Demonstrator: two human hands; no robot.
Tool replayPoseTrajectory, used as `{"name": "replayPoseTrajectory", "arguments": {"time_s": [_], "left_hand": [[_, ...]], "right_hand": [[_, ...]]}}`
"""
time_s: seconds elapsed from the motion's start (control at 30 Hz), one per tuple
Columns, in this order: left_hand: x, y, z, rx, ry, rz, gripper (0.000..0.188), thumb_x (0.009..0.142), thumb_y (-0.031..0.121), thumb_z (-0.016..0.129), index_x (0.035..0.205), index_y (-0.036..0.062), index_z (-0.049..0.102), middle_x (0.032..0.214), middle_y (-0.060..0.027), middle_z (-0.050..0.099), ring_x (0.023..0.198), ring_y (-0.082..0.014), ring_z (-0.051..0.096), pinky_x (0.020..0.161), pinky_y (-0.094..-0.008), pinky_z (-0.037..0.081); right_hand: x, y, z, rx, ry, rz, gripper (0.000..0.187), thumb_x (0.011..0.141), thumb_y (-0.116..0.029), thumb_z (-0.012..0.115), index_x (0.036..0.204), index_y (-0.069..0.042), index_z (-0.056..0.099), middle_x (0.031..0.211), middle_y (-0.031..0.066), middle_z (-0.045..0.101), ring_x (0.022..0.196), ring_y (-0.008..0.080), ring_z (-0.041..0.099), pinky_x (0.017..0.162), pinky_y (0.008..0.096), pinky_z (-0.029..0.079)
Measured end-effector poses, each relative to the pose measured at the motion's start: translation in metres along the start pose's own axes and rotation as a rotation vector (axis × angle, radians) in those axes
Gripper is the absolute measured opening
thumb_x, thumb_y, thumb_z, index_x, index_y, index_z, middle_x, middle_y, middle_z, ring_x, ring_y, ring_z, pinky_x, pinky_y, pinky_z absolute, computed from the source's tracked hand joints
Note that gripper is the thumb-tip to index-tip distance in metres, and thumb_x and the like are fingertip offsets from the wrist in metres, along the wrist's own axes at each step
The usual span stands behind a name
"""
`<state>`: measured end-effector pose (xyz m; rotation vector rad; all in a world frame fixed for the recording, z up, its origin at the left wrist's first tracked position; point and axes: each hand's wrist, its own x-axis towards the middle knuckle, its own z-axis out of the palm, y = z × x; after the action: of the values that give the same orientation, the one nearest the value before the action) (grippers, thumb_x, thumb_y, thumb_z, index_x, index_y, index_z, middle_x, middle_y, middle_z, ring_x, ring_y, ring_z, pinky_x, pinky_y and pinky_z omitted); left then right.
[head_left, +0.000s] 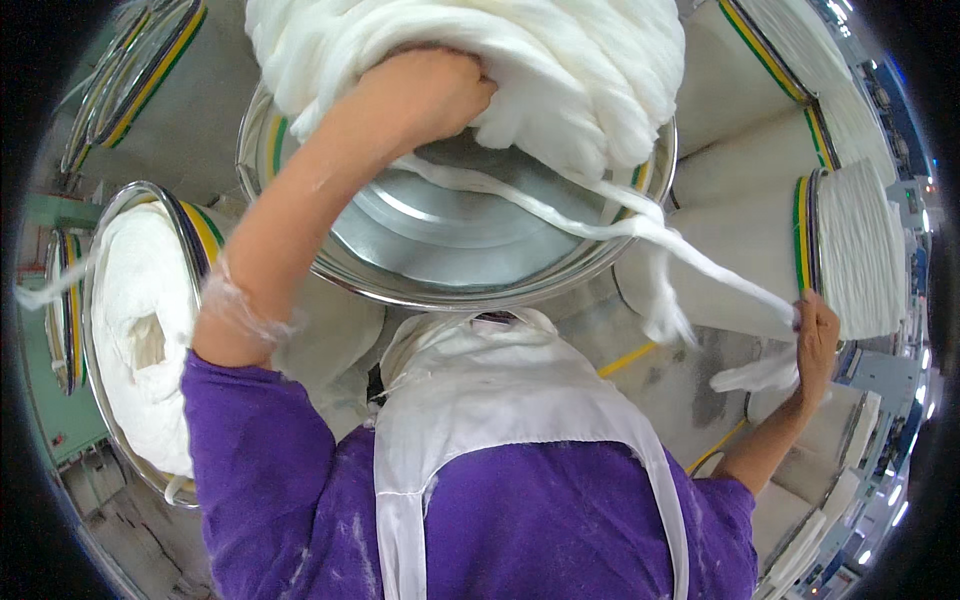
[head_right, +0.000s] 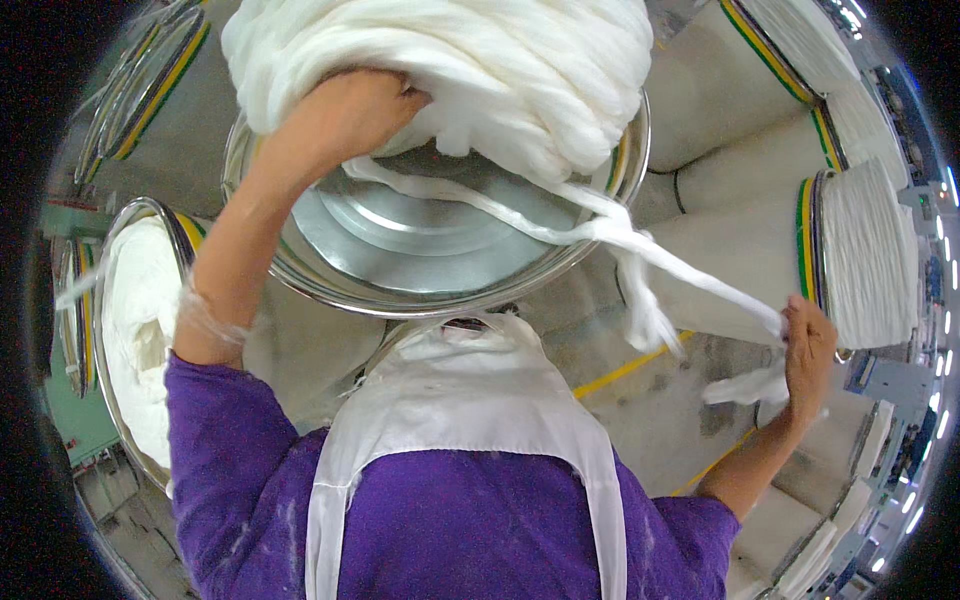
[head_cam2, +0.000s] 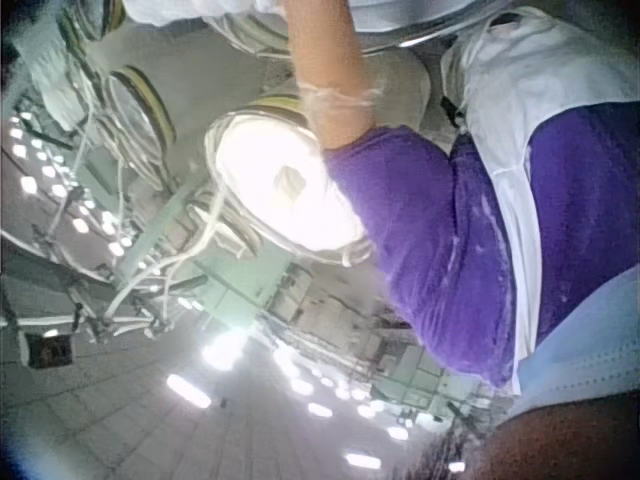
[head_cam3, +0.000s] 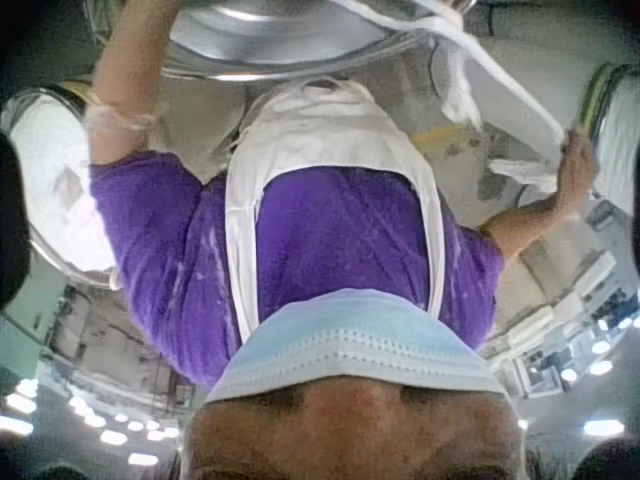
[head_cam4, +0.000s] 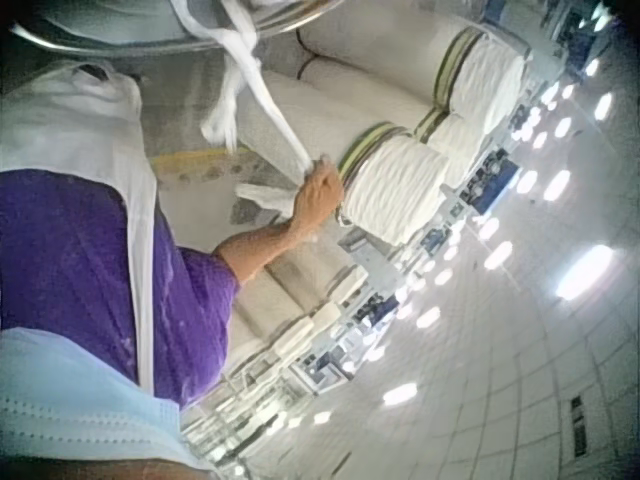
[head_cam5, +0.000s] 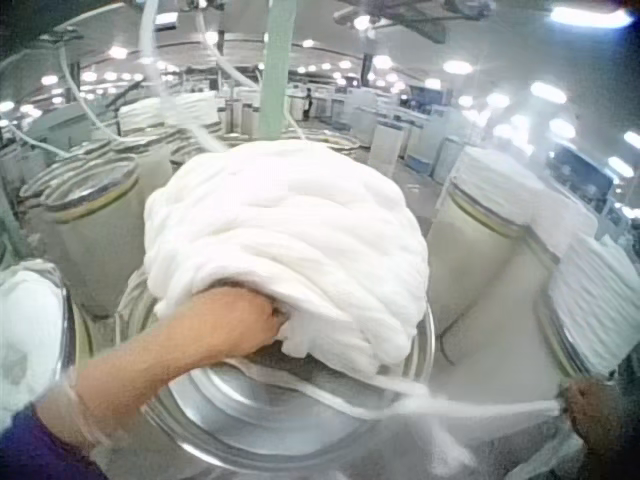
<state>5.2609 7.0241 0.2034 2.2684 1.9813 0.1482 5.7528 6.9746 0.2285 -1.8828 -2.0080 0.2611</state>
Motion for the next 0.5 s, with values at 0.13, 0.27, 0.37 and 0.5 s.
{"name": "replayPoseTrajectory", "arguments": {"time_s": [0.13,0.27,0.37,0.5], "left_hand": [[-0.023,-0.007,0.046,-0.158,0.266,-0.074,0.043,0.090,0.036,0.048,0.113,0.0020,0.062,0.109,-0.0247,0.061,0.103,-0.0402,0.058,0.095,-0.0433,0.042],[-0.049,-0.049,0.107,0.028,0.271,0.035,0.049,0.088,0.024,0.051,0.134,0.0066,0.045,0.140,-0.0178,0.040,0.131,-0.0333,0.034,0.109,-0.0400,0.026],[-0.067,-0.100,0.133,0.135,0.116,0.016,0.054,0.088,0.025,0.054,0.138,0.0087,0.040,0.144,-0.0165,0.035,0.135,-0.0312,0.029,0.112,-0.0388,0.022],[-0.071,-0.156,0.134,0.096,0.154,0.030,0.047,0.088,0.020,0.052,0.133,0.0086,0.047,0.139,-0.0168,0.043,0.129,-0.0326,0.038,0.108,-0.0388,0.028]], "right_hand": [[0.032,-0.057,0.046,0.010,-0.098,-0.322,0.022,0.081,-0.021,0.066,0.078,0.000,0.062,0.065,0.0056,0.054,0.062,0.0125,0.048,0.057,0.0285,0.037],[0.085,-0.110,0.099,0.110,-0.073,-0.446,0.025,0.082,-0.028,0.066,0.092,-0.005,0.065,0.080,0.0082,0.066,0.074,0.0200,0.062,0.068,0.0317,0.047],[0.109,-0.132,0.132,0.019,-0.102,-0.477,0.025,0.083,-0.032,0.063,0.090,-0.008,0.067,0.083,0.0093,0.068,0.074,0.0303,0.064,0.066,0.0379,0.049],[0.105,-0.149,0.149,-0.404,-0.426,-0.586,0.027,0.082,-0.033,0.063,0.079,-0.007,0.069,0.075,0.0111,0.066,0.070,0.0340,0.063,0.064,0.0419,0.049]]}}
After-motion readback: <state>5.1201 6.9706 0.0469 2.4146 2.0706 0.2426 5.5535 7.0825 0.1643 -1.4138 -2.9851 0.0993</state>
